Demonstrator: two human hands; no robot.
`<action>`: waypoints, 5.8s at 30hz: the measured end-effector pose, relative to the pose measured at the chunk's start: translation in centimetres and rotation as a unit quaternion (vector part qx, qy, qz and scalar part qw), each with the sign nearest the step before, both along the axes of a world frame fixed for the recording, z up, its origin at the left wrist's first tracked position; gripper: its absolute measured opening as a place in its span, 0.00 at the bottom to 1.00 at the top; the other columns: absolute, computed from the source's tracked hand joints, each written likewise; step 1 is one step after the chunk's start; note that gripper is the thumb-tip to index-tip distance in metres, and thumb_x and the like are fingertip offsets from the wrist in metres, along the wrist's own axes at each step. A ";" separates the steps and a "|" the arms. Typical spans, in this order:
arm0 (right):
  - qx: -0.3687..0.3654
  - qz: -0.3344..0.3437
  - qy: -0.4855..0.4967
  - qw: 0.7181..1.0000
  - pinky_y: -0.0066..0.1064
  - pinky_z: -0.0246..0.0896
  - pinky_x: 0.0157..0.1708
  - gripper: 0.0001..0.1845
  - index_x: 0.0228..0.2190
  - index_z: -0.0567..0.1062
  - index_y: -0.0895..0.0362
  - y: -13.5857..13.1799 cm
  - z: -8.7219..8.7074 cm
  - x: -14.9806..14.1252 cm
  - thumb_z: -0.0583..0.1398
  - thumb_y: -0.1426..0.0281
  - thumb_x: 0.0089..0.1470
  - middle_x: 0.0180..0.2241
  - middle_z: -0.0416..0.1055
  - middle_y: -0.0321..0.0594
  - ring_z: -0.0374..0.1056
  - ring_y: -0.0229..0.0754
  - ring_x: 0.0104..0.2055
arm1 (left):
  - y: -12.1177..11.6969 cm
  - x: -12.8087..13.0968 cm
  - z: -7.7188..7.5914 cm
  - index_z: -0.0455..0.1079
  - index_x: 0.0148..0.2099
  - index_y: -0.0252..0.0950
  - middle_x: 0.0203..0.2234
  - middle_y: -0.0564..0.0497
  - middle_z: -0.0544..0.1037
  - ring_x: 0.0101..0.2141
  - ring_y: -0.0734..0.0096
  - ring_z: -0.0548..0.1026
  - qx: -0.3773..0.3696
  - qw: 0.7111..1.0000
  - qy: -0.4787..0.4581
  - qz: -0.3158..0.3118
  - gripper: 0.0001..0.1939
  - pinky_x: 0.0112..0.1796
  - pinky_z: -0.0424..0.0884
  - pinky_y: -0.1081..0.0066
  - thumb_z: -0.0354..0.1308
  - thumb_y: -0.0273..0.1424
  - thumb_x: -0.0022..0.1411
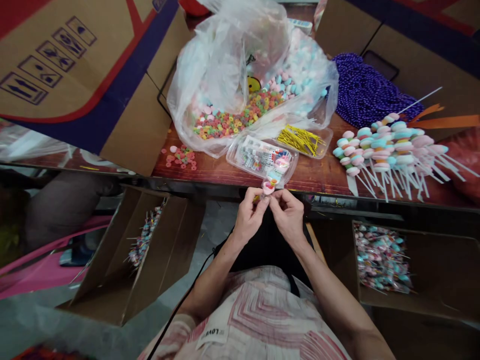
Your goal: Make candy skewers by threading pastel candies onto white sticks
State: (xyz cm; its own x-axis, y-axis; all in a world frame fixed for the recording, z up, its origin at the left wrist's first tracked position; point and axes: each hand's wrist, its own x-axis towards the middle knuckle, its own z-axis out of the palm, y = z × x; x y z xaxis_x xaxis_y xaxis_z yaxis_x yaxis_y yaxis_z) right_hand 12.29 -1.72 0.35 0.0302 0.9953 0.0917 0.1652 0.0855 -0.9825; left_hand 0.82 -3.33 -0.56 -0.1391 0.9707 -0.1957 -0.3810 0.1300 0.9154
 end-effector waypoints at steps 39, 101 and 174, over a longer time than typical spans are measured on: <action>-0.143 0.092 0.066 0.983 0.27 0.47 0.14 0.14 0.28 0.62 0.52 -1.1 -0.5 2.4 0.57 0.59 0.61 0.19 0.60 0.26 0.49 0.31 0.14 | -0.1 1.4 0.1 0.76 0.36 0.33 0.18 0.58 0.64 0.18 0.84 0.55 -0.067 0.994 -0.075 -0.045 0.17 0.20 0.49 0.78 0.71 0.40 0.51; -0.146 -0.368 0.226 0.890 0.27 0.54 0.24 0.18 0.32 0.79 0.59 -6.9 -5.4 14.1 0.69 0.58 0.43 0.27 0.72 0.37 0.61 0.33 0.24 | 13.8 -1.3 0.1 0.64 0.27 0.38 0.24 0.55 0.66 0.30 0.66 0.66 0.120 0.821 0.543 -0.129 0.18 0.36 0.61 0.67 0.71 0.20 0.42; 0.019 -0.174 -0.033 0.984 0.28 0.53 0.24 0.26 0.16 0.65 0.56 -0.6 0.4 7.6 0.58 0.57 0.62 0.18 0.59 0.31 0.55 0.33 0.22 | 2.6 6.4 1.5 0.73 0.28 0.34 0.24 0.55 0.76 0.25 0.82 0.71 -0.076 0.967 -0.193 0.148 0.20 0.25 0.62 0.79 0.79 0.36 0.38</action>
